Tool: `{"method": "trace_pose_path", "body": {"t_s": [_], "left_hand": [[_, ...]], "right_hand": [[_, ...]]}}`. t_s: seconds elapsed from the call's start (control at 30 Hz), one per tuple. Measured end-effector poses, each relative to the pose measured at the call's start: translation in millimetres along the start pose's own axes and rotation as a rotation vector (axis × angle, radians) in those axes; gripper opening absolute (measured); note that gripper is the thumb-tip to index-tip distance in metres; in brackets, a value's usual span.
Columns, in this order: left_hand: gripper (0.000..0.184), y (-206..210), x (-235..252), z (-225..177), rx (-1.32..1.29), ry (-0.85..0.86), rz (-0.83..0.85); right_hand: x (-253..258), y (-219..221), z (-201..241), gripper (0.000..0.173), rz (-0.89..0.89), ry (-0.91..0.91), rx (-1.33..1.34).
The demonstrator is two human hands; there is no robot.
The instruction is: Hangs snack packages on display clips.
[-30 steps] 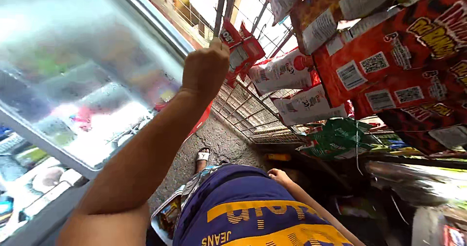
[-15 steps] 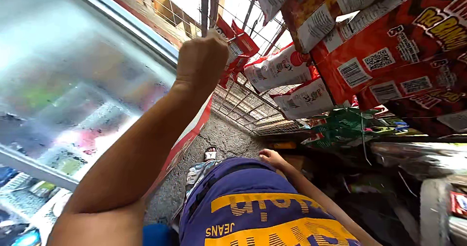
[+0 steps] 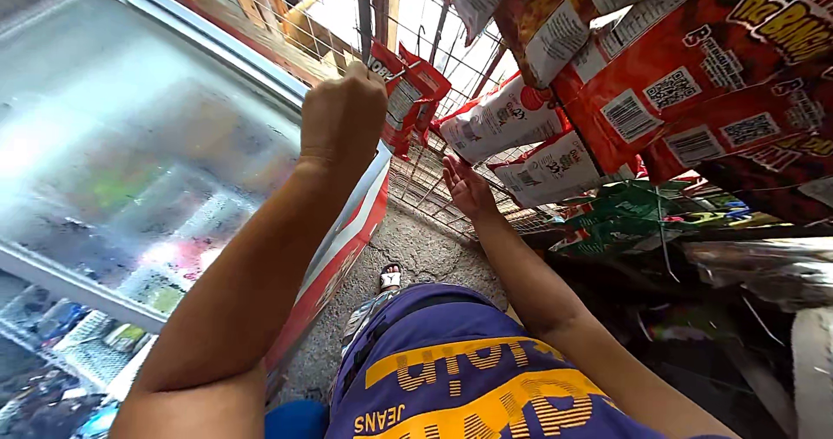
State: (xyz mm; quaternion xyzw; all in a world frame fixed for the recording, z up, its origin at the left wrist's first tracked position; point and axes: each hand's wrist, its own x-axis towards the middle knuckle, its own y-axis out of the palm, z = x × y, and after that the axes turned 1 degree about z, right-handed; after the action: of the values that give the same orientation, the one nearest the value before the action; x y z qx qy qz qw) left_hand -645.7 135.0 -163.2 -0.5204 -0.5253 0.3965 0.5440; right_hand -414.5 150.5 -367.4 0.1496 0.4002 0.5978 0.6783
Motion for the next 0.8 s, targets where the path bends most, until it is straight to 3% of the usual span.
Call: {"method": "trace_pose_path", "body": {"t_s": [0.37, 0.8], "left_hand": [[0.027, -8.4, 17.3, -19.3, 0.0, -0.02, 0.031], [0.029, -17.9, 20.5, -42.6, 0.095, -0.031, -0.009]], "right_hand": [[-35.9, -7.5, 9.0, 0.027, -0.148, 0.025, 0.041], [-34.5, -7.3, 8.1, 0.026, -0.163, 0.051, 0.024]]}}
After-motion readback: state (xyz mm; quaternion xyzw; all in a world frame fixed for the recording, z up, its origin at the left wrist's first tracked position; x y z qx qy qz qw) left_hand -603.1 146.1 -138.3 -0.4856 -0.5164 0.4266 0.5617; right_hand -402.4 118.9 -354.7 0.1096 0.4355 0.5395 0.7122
